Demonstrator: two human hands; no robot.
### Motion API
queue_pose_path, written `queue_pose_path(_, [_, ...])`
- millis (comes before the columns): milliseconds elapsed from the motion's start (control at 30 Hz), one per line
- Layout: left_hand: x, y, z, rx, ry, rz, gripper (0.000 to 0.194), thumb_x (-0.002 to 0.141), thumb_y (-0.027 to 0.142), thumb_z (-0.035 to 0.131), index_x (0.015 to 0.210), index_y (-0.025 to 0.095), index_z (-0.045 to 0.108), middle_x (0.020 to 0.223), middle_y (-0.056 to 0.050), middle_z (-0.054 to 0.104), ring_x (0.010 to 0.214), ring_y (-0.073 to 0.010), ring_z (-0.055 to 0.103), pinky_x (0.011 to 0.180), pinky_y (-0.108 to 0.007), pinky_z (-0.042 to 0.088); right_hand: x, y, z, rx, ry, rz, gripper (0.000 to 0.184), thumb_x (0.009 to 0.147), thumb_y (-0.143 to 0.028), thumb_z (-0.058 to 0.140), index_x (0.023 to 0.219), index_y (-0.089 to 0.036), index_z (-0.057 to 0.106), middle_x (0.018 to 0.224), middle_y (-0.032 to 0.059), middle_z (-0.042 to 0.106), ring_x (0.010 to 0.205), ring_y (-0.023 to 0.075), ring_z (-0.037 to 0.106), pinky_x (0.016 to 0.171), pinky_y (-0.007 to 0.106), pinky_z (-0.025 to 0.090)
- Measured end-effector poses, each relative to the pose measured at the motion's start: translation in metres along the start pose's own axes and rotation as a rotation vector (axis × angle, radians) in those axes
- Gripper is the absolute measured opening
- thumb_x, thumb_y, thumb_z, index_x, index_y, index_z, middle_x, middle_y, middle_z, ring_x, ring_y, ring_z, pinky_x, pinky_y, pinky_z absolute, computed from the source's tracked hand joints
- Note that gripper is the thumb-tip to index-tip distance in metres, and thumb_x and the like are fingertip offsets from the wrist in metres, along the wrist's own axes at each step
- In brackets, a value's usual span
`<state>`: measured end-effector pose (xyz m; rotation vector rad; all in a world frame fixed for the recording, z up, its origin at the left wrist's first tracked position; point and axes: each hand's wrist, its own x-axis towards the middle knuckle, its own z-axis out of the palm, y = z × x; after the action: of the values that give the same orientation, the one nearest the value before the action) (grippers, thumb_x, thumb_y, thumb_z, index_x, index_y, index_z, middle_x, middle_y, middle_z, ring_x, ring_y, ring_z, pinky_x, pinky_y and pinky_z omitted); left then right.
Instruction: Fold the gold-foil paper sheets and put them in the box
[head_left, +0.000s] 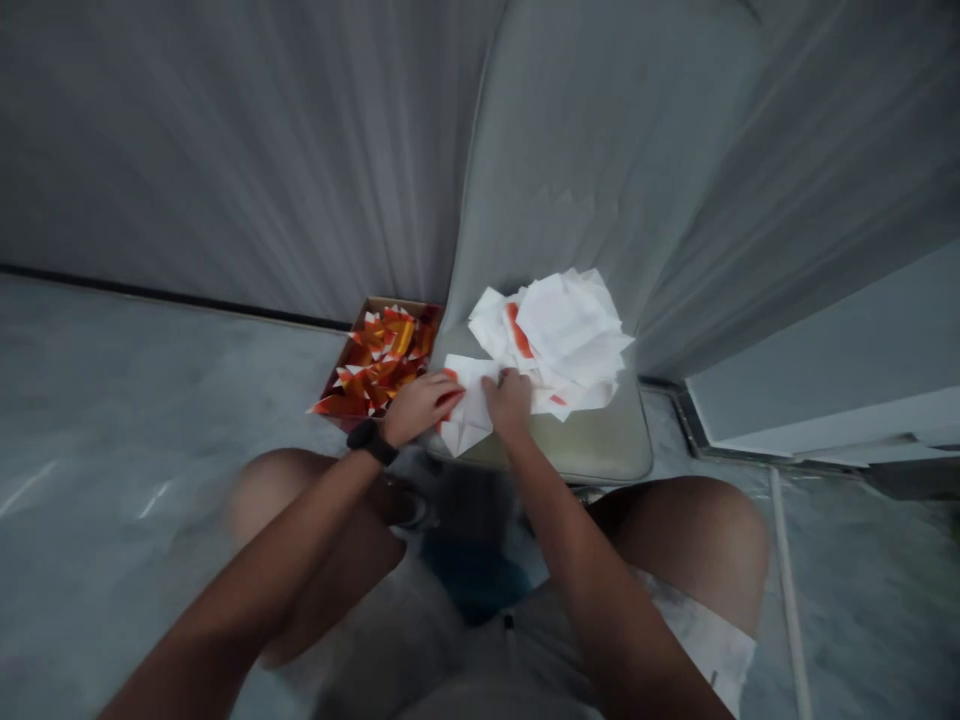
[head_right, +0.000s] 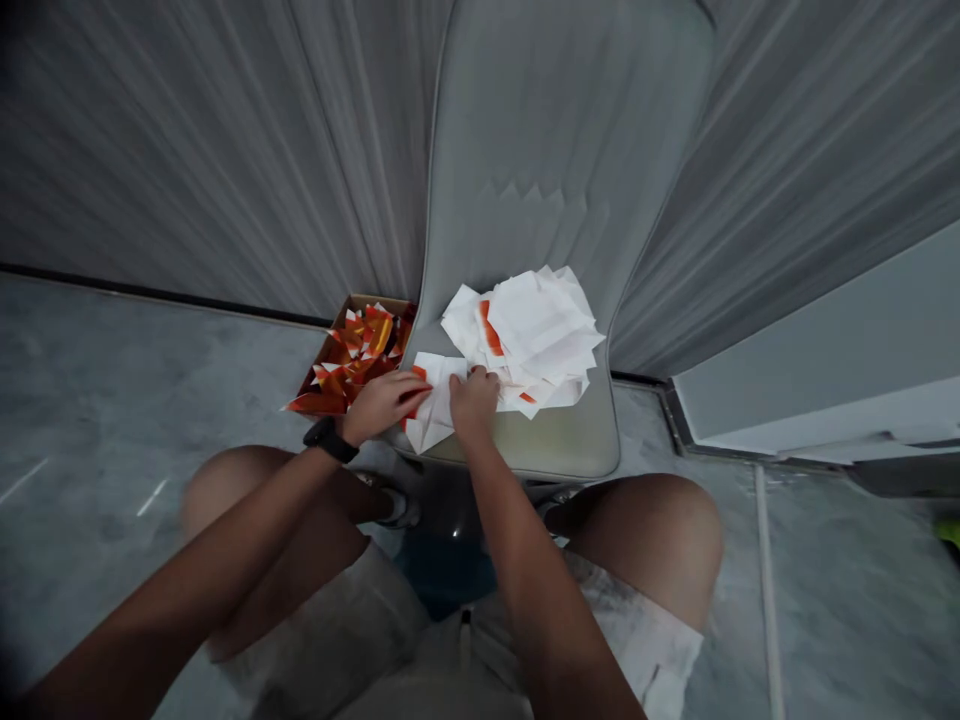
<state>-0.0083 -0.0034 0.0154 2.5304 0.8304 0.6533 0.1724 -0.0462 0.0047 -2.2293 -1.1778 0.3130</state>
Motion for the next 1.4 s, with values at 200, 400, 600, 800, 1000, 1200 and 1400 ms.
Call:
queue_pose_path(200, [0.021,-0.024,0.012,0.029,0.026,-0.065,0.020,0.100,0.035,0.058,0.103,0.024,0.074,0.108,-0.005,0.072,0.098,-0.0215,0.067,0.088,-0.034,0.051,-0.001,0.002,0.011,-0.045,0.038,-0.277,0.033,0.098,-0.025,0.052,0.121,-0.015,0.073,0.114,0.0166,0.066,0.106,0.0291,0.058,0.096,0.041,0.045])
queue_pose_path(400, [0.029,-0.023,0.018,0.054,0.257,-0.406,0.026,0.093,0.030,0.065,0.117,0.021,0.067,0.114,-0.010,0.067,0.110,-0.0273,0.063,0.096,-0.038,0.050,-0.007,0.013,0.013,-0.109,0.043,-0.537,0.036,0.105,-0.031,0.047,0.116,-0.017,0.077,0.114,0.0150,0.069,0.105,0.0278,0.058,0.097,0.042,0.046])
queue_pose_path(600, [0.028,-0.025,0.028,-0.015,0.307,-0.541,0.036,0.084,0.034,0.076,0.115,0.020,0.066,0.115,-0.011,0.063,0.116,-0.0302,0.059,0.104,-0.042,0.048,0.000,0.018,0.014,-0.103,0.038,-0.590,0.035,0.104,-0.029,0.047,0.110,-0.020,0.080,0.111,0.0141,0.071,0.101,0.0282,0.059,0.096,0.044,0.050])
queue_pose_path(800, [0.027,-0.018,0.034,0.018,0.353,-0.584,0.031,0.082,0.035,0.079,0.107,0.019,0.069,0.115,-0.012,0.063,0.115,-0.0317,0.058,0.101,-0.045,0.048,0.003,0.017,0.013,-0.099,0.029,-0.569,0.034,0.103,-0.027,0.048,0.110,-0.019,0.080,0.111,0.0145,0.070,0.103,0.0288,0.058,0.097,0.044,0.050])
queue_pose_path(1000, [0.016,-0.010,0.033,0.113,0.275,-0.313,0.025,0.097,0.022,0.060,0.117,0.026,0.073,0.115,-0.008,0.069,0.107,-0.0258,0.063,0.095,-0.041,0.049,0.003,0.013,0.009,-0.153,-0.022,-0.591,0.032,0.103,-0.028,0.049,0.113,-0.019,0.079,0.112,0.0152,0.069,0.104,0.0292,0.056,0.096,0.045,0.048])
queue_pose_path(1200, [0.012,-0.015,0.030,0.072,0.205,-0.133,0.025,0.098,0.026,0.059,0.117,0.027,0.076,0.117,-0.006,0.070,0.109,-0.0233,0.063,0.101,-0.039,0.049,0.004,0.009,0.000,-0.189,-0.066,-0.593,0.031,0.104,-0.029,0.050,0.113,-0.020,0.078,0.114,0.0144,0.068,0.106,0.0288,0.055,0.096,0.044,0.048])
queue_pose_path(1400, [0.023,-0.020,0.023,-0.061,0.181,-0.236,0.021,0.099,0.035,0.059,0.096,0.022,0.076,0.107,-0.006,0.070,0.103,-0.0211,0.065,0.098,-0.036,0.050,0.013,0.007,-0.005,-0.169,-0.132,-0.546,0.029,0.103,-0.029,0.051,0.105,-0.020,0.079,0.111,0.0125,0.070,0.105,0.0271,0.058,0.095,0.040,0.048])
